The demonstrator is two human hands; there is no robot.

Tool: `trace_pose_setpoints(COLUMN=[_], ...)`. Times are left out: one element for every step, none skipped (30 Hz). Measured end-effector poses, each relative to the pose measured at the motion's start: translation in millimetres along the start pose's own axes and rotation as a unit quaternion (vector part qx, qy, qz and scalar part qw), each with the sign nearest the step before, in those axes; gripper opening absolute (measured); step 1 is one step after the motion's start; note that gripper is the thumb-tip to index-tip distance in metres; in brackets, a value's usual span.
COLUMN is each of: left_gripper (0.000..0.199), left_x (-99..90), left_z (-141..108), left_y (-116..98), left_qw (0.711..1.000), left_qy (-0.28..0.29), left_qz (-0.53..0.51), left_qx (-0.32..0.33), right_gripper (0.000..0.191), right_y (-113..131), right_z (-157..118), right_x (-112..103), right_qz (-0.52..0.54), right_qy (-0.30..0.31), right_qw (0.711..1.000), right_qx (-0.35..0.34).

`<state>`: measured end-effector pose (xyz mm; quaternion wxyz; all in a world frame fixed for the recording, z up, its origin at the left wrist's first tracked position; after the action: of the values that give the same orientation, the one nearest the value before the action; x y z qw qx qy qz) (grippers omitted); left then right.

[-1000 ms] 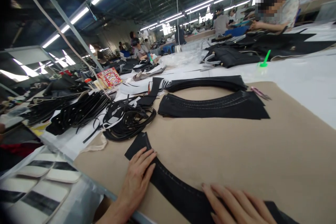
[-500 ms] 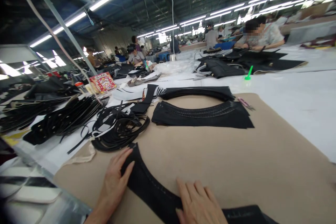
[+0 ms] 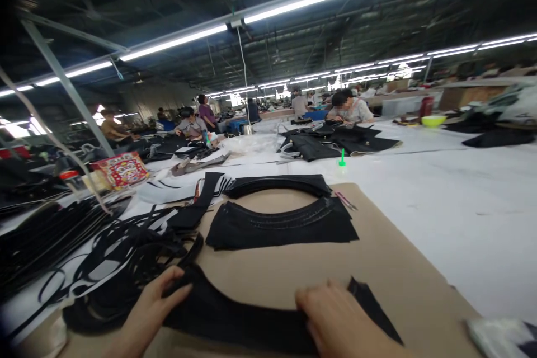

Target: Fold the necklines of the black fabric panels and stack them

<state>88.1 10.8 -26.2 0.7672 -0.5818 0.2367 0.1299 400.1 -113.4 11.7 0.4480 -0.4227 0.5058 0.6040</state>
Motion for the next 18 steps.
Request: trace_pose_setpoints(left_gripper=[0.033, 0.033, 0.032, 0.030, 0.029, 0.030, 0.032, 0.037, 0.042, 0.048, 0.052, 0.055, 0.055, 0.054, 0.052, 0.048, 0.045, 0.044], left_x=[6.7, 10.5, 15.6, 20.5, 24.7, 28.2, 30.9, 32.8, 34.1, 35.4, 37.8, 42.4, 50.0, 60.8, 75.6, 92.6, 109.0, 127.8], left_z=[17, 35, 53, 71, 88, 103, 115, 123, 129, 130, 130, 127, 123, 119, 114, 108, 100, 91], left_y=[-11, -20, -26, -29, -29, -28, -26, -25, -25, -26, -29, -33, -39, -44, -49, -52, -53, -53], left_qw=[1.000, 0.999, 0.998, 0.997, 0.995, 0.993, 0.991, 0.987, 0.982, 0.977, 0.971, 0.965, 0.962, 0.960, 0.959, 0.954, 0.947, 0.927], left_qy=[-0.011, -0.037, -0.052, -0.066, -0.078, -0.090, -0.102, -0.115, -0.128, -0.142, -0.151, -0.154, -0.146, -0.127, -0.091, -0.044, 0.001, 0.061], left_qz=[-0.001, 0.007, 0.017, 0.029, 0.045, 0.065, 0.087, 0.110, 0.135, 0.161, 0.185, 0.206, 0.220, 0.224, 0.223, 0.223, 0.219, 0.237], left_qx=[0.015, 0.030, 0.037, 0.038, 0.034, 0.029, 0.024, 0.020, 0.017, 0.019, 0.028, 0.046, 0.073, 0.107, 0.150, 0.195, 0.234, 0.283], right_gripper=[0.026, 0.024, 0.024, 0.024, 0.024, 0.024, 0.024, 0.024, 0.026, 0.029, 0.033, 0.036, 0.038, 0.038, 0.037, 0.036, 0.034, 0.033], right_y=[-8, -16, -23, -29, -35, -42, -48, -53, -59, -63, -67, -70, -73, -76, -79, -82, -84, -86], right_z=[17, 36, 55, 75, 93, 110, 124, 136, 144, 150, 152, 151, 146, 138, 126, 110, 92, 71], right_x=[-12, -19, -25, -29, -31, -31, -30, -28, -26, -25, -23, -22, -21, -21, -21, -22, -23, -24], right_qz=[-0.031, -0.065, -0.091, -0.099, -0.103, -0.105, -0.105, -0.103, -0.099, -0.093, -0.084, -0.073, -0.062, -0.050, -0.039, -0.031, -0.024, -0.020], right_qy=[0.000, 0.003, 0.001, -0.004, -0.011, -0.017, -0.026, -0.035, -0.046, -0.056, -0.067, -0.077, -0.086, -0.094, -0.099, -0.100, -0.097, -0.091], right_qw=[0.999, 0.998, 0.996, 0.995, 0.994, 0.994, 0.994, 0.994, 0.994, 0.994, 0.994, 0.994, 0.994, 0.994, 0.993, 0.992, 0.992, 0.991], right_qx=[0.010, 0.022, 0.022, 0.021, 0.021, 0.020, 0.019, 0.018, 0.017, 0.017, 0.019, 0.023, 0.030, 0.040, 0.052, 0.065, 0.079, 0.093])
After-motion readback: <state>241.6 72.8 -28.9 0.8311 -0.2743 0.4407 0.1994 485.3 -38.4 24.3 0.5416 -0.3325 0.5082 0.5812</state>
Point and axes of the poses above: each hand's wrist, its own z-axis towards the middle knuckle, its own x-axis out of the palm, y = z × x, the point moved 9 cm from there along z, towards the middle knuckle, and after that the axes turned 13 degrees about x, right-handed, at the moved point
